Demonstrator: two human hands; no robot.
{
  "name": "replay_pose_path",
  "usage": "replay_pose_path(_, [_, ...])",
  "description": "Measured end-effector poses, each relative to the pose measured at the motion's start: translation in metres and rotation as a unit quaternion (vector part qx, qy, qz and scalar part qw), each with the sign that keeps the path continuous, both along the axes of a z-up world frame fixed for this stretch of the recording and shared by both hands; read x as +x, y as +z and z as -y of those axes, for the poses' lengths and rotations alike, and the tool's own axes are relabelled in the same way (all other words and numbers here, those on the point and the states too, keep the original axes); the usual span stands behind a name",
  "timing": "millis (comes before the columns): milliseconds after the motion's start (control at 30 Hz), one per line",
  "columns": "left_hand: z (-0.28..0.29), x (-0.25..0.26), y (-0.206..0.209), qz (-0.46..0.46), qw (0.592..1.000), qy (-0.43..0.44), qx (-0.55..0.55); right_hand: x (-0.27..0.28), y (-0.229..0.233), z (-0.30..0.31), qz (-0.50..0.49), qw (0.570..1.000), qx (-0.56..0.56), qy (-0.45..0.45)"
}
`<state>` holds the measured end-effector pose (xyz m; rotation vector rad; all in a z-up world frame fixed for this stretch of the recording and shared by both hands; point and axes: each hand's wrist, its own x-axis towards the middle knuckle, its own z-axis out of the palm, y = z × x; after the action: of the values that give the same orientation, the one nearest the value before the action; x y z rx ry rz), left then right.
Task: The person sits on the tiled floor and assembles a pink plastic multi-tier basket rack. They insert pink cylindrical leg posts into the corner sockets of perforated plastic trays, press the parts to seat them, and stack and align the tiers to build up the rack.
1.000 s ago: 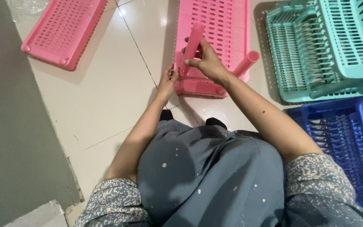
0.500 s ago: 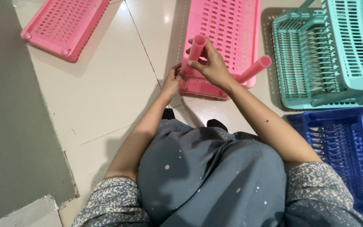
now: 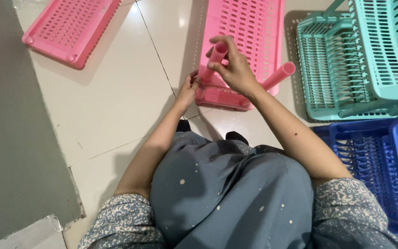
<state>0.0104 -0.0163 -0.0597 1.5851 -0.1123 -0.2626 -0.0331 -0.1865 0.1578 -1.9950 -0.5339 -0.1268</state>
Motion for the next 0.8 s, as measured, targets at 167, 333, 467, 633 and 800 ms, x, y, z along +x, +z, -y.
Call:
replay_pose_path(167, [0.001, 0.002, -0.001, 0.028, 0.999, 0.005, -0.015, -0.001, -0.008, 0.000, 0.017, 1.000, -0.007, 0.018])
replay_pose_path(333, [-0.001, 0.005, -0.008, -0.013, 1.000, 0.008, 0.017, -0.003, -0.010, -0.014, 0.017, 0.997, -0.052, -0.054])
replay_pose_path(467, [0.001, 0.008, -0.015, 0.018, 1.000, 0.006, 0.001, -0.005, 0.000, -0.015, 0.004, 0.994, -0.091, -0.056])
replay_pose_path(633, [0.001, 0.009, -0.016, 0.034, 0.999, 0.001, -0.029, -0.001, 0.021, 0.004, 0.017, 0.998, -0.047, 0.042])
replay_pose_path(800, [-0.001, 0.004, -0.010, 0.001, 1.000, 0.003, 0.010, -0.003, 0.026, 0.012, -0.015, 0.997, -0.005, 0.078])
